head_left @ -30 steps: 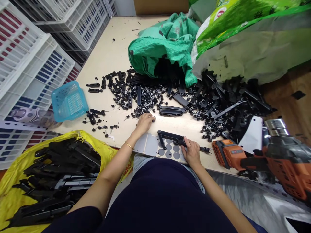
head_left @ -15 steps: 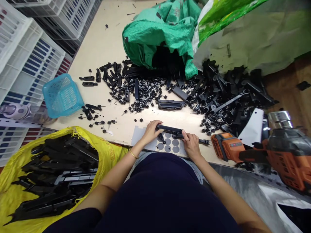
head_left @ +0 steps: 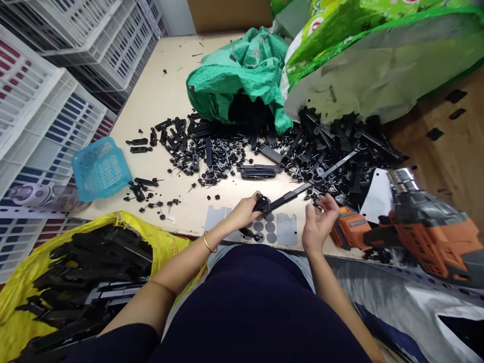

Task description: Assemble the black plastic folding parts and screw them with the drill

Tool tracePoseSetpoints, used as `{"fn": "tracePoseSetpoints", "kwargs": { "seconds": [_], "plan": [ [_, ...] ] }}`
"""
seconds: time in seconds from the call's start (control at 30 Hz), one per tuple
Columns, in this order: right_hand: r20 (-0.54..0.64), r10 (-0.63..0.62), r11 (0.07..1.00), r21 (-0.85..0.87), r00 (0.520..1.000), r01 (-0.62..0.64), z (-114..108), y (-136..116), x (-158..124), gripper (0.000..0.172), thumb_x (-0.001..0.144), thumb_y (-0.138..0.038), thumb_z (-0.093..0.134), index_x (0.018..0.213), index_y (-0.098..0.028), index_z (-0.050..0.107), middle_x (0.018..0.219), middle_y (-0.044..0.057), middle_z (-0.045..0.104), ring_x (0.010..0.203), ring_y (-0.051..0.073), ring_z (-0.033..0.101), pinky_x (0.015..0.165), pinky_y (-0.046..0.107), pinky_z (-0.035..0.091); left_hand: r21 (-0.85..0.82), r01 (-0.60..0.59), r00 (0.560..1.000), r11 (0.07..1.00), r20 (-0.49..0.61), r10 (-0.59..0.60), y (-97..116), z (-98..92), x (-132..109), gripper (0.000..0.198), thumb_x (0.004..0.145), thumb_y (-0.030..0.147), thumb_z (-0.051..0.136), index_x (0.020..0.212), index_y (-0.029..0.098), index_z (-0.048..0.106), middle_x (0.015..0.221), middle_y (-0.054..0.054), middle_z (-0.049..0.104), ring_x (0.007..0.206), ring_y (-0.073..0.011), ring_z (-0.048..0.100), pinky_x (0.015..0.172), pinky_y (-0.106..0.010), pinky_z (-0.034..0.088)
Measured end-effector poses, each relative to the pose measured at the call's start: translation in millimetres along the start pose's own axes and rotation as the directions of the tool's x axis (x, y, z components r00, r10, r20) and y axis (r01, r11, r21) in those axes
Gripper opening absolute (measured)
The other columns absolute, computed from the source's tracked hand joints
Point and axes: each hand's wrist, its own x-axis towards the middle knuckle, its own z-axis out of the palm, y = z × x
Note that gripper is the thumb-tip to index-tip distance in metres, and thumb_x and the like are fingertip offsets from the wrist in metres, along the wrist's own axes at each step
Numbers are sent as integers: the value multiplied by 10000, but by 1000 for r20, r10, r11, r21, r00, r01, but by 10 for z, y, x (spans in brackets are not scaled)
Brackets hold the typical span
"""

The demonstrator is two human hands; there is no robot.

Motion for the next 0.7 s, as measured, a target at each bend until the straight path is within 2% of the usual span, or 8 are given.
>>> {"fn": "tracePoseSetpoints", "kwargs": {
  "seconds": [0.07, 0.13, 0.2, 0.27, 0.33, 0.4, 0.53, 0.7],
  "plan": [
    [176, 198, 953, 194, 964, -231, 187, -111, 24, 432, 816, -520, 541, 1110, -203, 550, 1063, 77, 602, 927, 181, 590, 797, 352, 497, -84, 39, 998, 996, -36, -43, 127, 63, -82, 354, 767, 121, 549, 1101, 157, 438, 817, -40, 613, 784, -216, 618, 689, -284, 445],
    [366, 301, 874, 263, 881, -408, 386, -235, 56, 405, 786, -566, 555, 839, -170, 619, 841, 57, 656, 759, 162, 611, 708, 306, 502, -165, 59, 995, 985, -73, -72, 240, 127, -143, 374, 750, 145, 586, 1093, 158, 435, 863, -56, 623, 815, -223, 622, 703, -296, 458],
    [384, 364, 821, 297, 848, -487, 536, -351, 93, 441, 762, -586, 574, 625, -167, 580, 636, 35, 632, 617, 140, 586, 624, 271, 482, -296, 87, 990, 951, -77, -115, 316, 174, -202, 448, 721, 211, 653, 1106, 168, 429, 896, -56, 632, 816, -217, 626, 705, -305, 477],
    [307, 411, 794, 342, 858, -503, 615, -432, 135, 476, 753, -602, 573, 539, -179, 533, 516, 8, 581, 517, 118, 540, 552, 248, 447, -470, 151, 988, 870, 36, -153, 355, 215, -262, 434, 716, 285, 672, 1075, 168, 457, 818, -32, 638, 709, -188, 626, 651, -297, 492],
    [275, 417, 786, 369, 866, -496, 641, -466, 179, 479, 747, -601, 578, 518, -185, 517, 470, -6, 557, 470, 104, 507, 520, 239, 423, -588, 219, 976, 779, 120, -184, 371, 272, -311, 267, 750, 299, 619, 948, 155, 511, 656, 6, 600, 560, -146, 589, 570, -267, 482],
    [342, 388, 789, 356, 856, -500, 643, -467, 222, 473, 731, -588, 603, 500, -186, 511, 450, -5, 555, 451, 101, 500, 512, 239, 414, -612, 244, 967, 752, 92, -238, 378, 338, -341, 121, 773, 260, 558, 813, 153, 519, 543, 30, 543, 473, -119, 546, 512, -235, 455],
    [501, 370, 770, 306, 782, -560, 668, -459, 270, 466, 707, -570, 623, 467, -192, 493, 427, 8, 560, 430, 114, 508, 486, 249, 403, -544, 231, 966, 807, 26, -259, 383, 392, -337, 60, 751, 193, 548, 750, 164, 495, 512, 39, 538, 436, -109, 530, 456, -204, 409],
    [346, 387, 769, 391, 855, -506, 746, -462, 264, 440, 712, -541, 617, 468, -201, 481, 441, 2, 573, 448, 118, 527, 516, 251, 426, -572, 204, 966, 795, -13, -258, 367, 310, -289, 48, 762, 181, 529, 741, 171, 487, 491, 55, 516, 427, -107, 528, 454, -202, 418]
  ]
}}
